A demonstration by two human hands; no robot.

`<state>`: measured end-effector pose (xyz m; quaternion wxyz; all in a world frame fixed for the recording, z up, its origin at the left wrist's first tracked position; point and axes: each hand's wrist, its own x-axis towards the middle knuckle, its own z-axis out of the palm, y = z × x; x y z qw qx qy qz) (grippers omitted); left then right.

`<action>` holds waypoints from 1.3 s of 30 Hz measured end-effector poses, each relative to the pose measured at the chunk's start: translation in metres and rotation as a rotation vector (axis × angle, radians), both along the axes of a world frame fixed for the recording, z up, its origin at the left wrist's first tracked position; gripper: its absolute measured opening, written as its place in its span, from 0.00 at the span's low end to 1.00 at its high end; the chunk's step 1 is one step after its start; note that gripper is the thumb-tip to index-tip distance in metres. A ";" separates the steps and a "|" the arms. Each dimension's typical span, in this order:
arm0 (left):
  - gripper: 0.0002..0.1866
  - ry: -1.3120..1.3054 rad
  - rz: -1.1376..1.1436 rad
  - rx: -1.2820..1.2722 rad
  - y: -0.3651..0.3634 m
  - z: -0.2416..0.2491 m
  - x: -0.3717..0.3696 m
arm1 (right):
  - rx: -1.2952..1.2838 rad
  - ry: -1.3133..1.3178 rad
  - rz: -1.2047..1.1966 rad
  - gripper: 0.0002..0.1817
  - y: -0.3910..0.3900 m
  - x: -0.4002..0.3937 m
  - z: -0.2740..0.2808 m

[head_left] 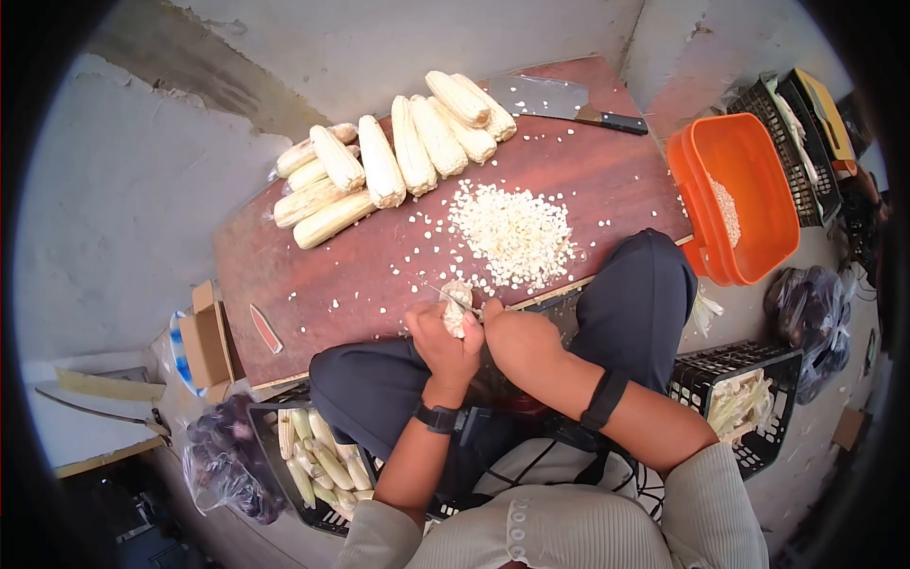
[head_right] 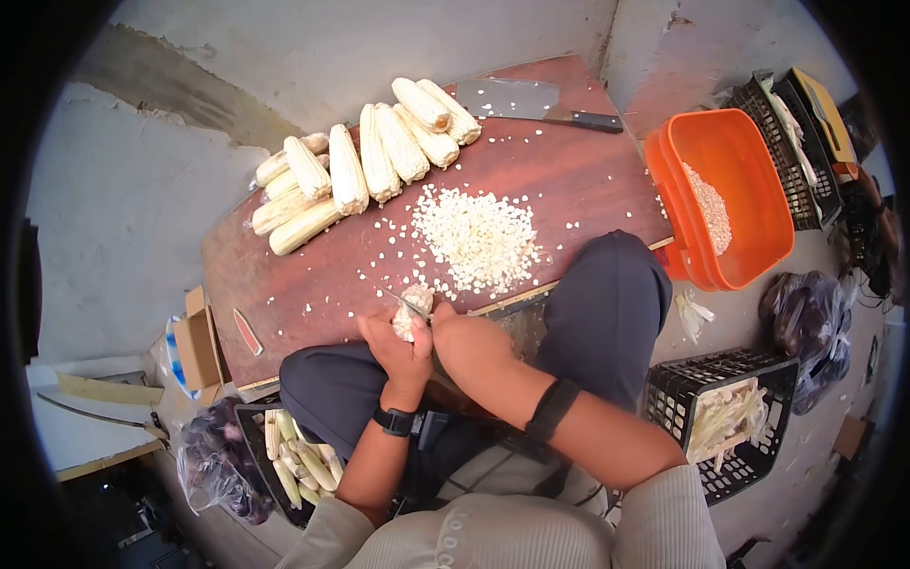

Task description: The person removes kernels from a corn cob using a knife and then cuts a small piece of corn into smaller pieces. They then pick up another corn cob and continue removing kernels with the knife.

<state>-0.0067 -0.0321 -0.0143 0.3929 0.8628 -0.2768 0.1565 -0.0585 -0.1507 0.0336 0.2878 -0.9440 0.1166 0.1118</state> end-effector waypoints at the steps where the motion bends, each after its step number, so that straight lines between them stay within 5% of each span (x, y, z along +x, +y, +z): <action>1: 0.20 0.010 0.006 -0.003 0.001 -0.001 0.002 | -0.001 -0.007 0.002 0.08 0.001 0.004 -0.002; 13: 0.18 0.024 0.040 -0.084 -0.001 0.001 0.008 | 0.189 -0.126 -0.037 0.10 -0.004 0.014 -0.029; 20: 0.17 0.068 0.119 -0.169 0.007 0.000 0.014 | 0.583 -0.150 -0.068 0.13 -0.003 0.019 -0.024; 23: 0.16 0.056 0.136 -0.143 0.009 0.002 0.013 | 0.404 -0.395 -0.223 0.14 0.006 0.013 -0.047; 26: 0.16 0.062 0.158 -0.129 0.009 0.001 0.012 | 0.295 -0.224 -0.329 0.14 0.004 -0.003 -0.020; 39: 0.18 0.122 0.316 -0.139 0.012 0.014 0.018 | -0.022 -0.199 -0.038 0.08 0.024 -0.041 -0.029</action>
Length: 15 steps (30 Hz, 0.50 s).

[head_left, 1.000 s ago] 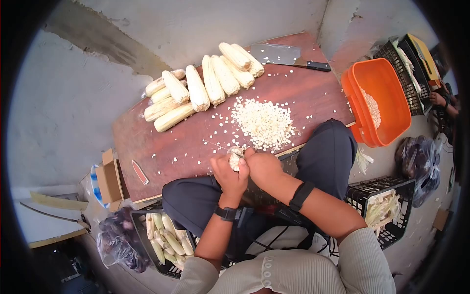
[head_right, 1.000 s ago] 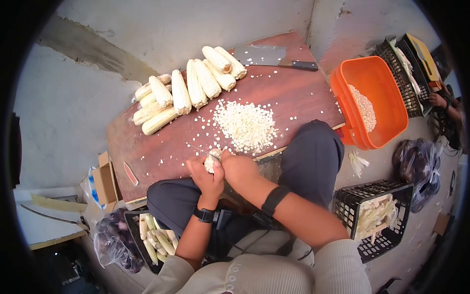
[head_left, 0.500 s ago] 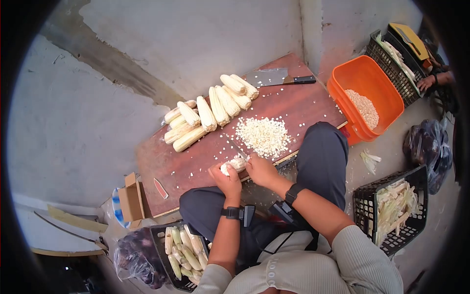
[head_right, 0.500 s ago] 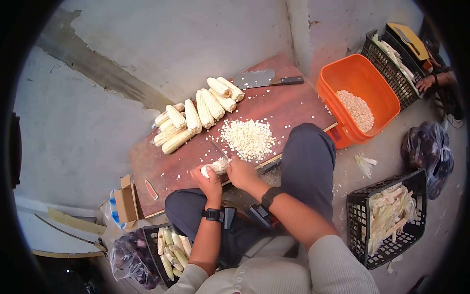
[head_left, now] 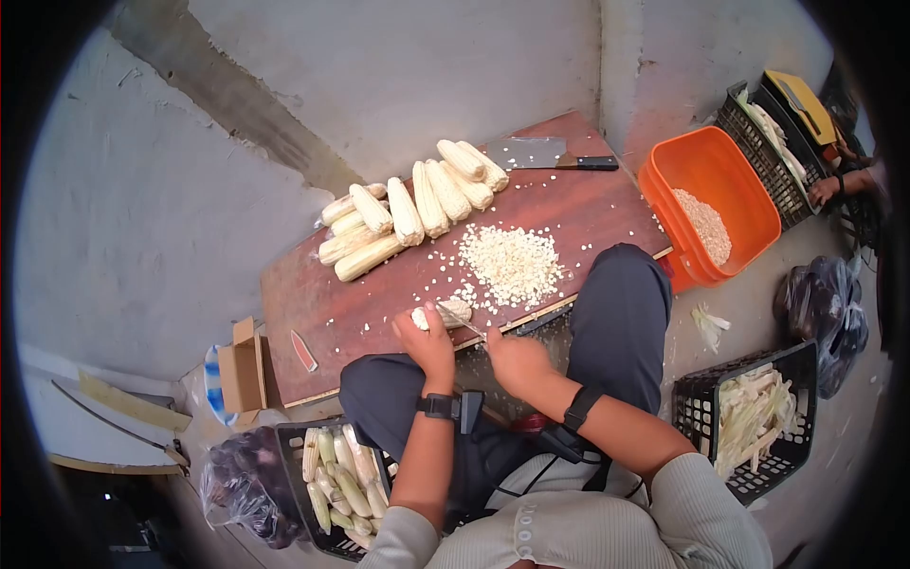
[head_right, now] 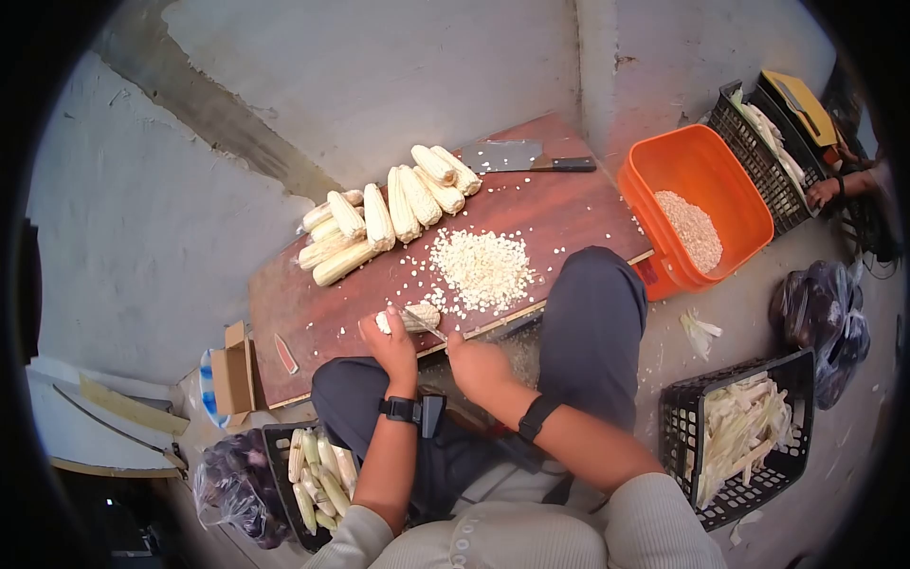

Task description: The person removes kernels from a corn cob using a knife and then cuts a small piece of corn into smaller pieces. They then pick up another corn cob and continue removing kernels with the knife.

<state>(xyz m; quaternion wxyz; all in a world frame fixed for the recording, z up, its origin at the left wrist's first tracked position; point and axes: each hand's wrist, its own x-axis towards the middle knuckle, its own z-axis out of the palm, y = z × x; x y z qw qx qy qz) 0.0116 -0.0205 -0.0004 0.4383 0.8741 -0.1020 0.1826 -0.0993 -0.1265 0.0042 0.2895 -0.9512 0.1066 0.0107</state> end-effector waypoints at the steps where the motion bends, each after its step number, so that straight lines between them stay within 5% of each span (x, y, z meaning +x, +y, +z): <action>1: 0.18 -0.009 -0.007 0.007 -0.001 0.001 -0.001 | -0.014 -0.010 0.005 0.07 -0.001 -0.001 0.004; 15: 0.14 -0.004 -0.038 0.021 -0.011 0.004 0.007 | -0.006 0.188 0.056 0.09 -0.022 0.026 0.022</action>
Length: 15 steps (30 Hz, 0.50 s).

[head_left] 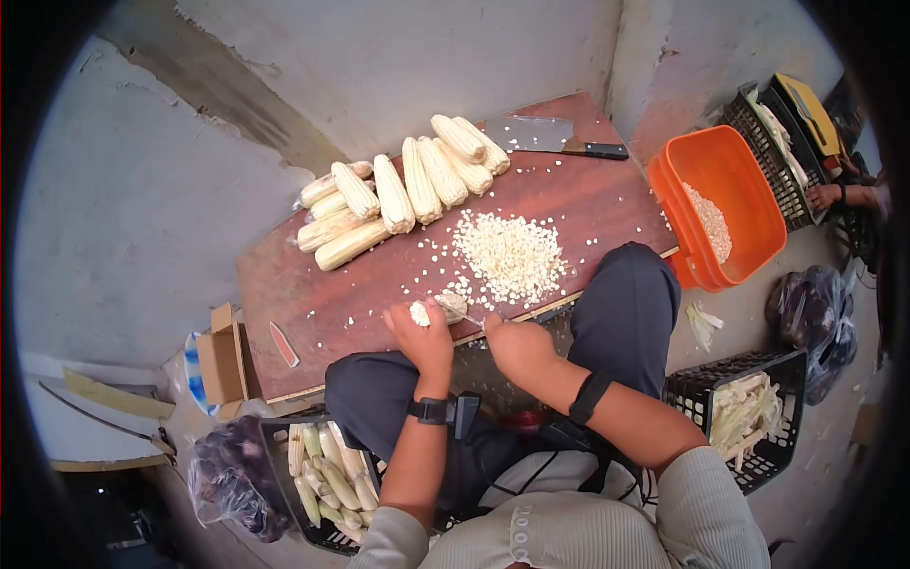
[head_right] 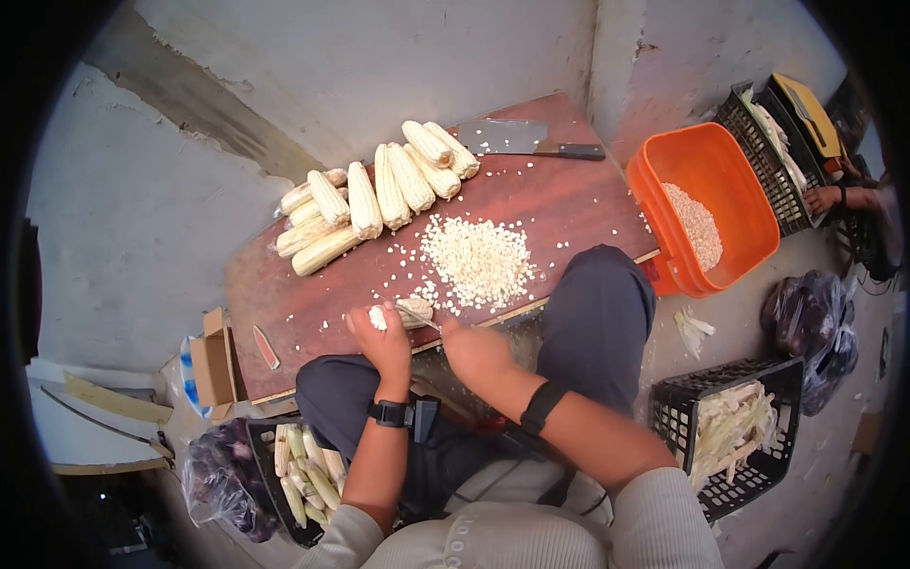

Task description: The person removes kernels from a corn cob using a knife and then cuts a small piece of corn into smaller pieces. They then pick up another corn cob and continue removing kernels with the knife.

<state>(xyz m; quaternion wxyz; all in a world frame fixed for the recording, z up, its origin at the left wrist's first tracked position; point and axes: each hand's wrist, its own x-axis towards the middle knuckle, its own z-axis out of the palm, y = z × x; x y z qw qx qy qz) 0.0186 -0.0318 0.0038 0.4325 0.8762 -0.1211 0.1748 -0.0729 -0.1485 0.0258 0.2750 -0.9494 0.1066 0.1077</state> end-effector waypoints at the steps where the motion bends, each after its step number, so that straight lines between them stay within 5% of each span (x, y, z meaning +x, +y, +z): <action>1: 0.14 -0.002 0.009 0.004 0.000 -0.001 -0.001 | 0.006 0.003 -0.007 0.09 0.000 0.003 0.002; 15: 0.13 -0.030 -0.004 0.075 0.003 -0.011 0.005 | 0.019 -0.181 -0.041 0.06 0.008 0.031 -0.023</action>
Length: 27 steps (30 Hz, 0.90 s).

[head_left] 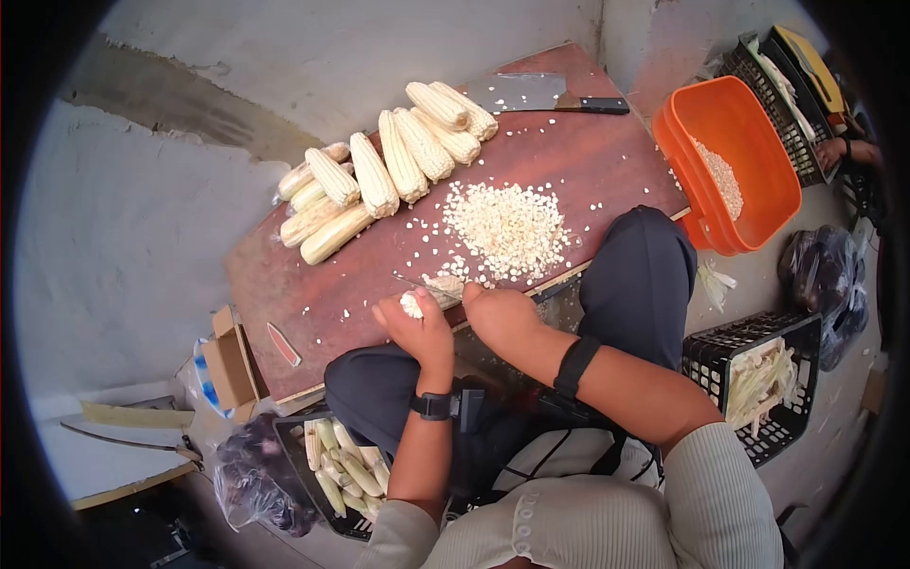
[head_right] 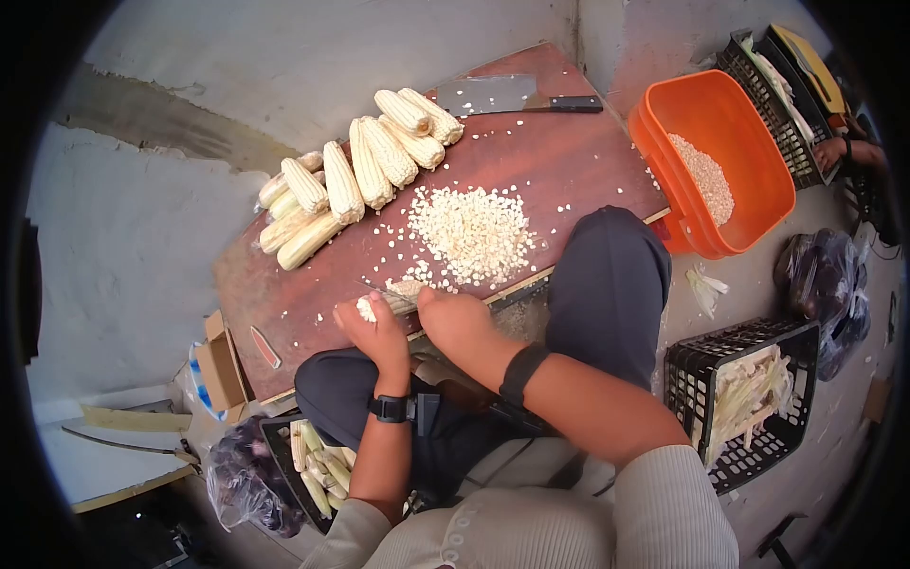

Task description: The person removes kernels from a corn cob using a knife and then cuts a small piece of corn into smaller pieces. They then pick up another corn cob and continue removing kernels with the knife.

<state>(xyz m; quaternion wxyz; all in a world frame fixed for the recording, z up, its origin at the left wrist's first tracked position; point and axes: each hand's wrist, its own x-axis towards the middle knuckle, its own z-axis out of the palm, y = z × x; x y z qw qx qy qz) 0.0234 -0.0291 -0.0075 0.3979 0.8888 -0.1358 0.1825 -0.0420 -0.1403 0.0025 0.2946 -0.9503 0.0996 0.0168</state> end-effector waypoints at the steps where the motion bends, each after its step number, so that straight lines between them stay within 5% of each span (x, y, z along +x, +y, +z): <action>1: 0.13 0.012 0.009 -0.009 0.000 0.000 -0.002 | 0.021 0.012 -0.002 0.06 0.003 0.004 -0.002; 12: 0.13 -0.045 -0.016 -0.042 0.008 -0.008 -0.014 | 0.135 0.081 -0.012 0.10 0.004 0.011 -0.014; 18: 0.11 0.001 0.005 -0.036 0.023 -0.008 -0.015 | 0.434 -0.084 0.004 0.15 0.002 0.004 -0.031; 21: 0.10 0.029 0.063 -0.093 0.023 -0.006 -0.018 | 0.310 -0.058 -0.122 0.13 0.004 -0.014 -0.011; 27: 0.11 -0.067 0.015 -0.025 0.022 0.002 -0.022 | -0.051 -0.197 -0.003 0.06 0.011 -0.035 0.014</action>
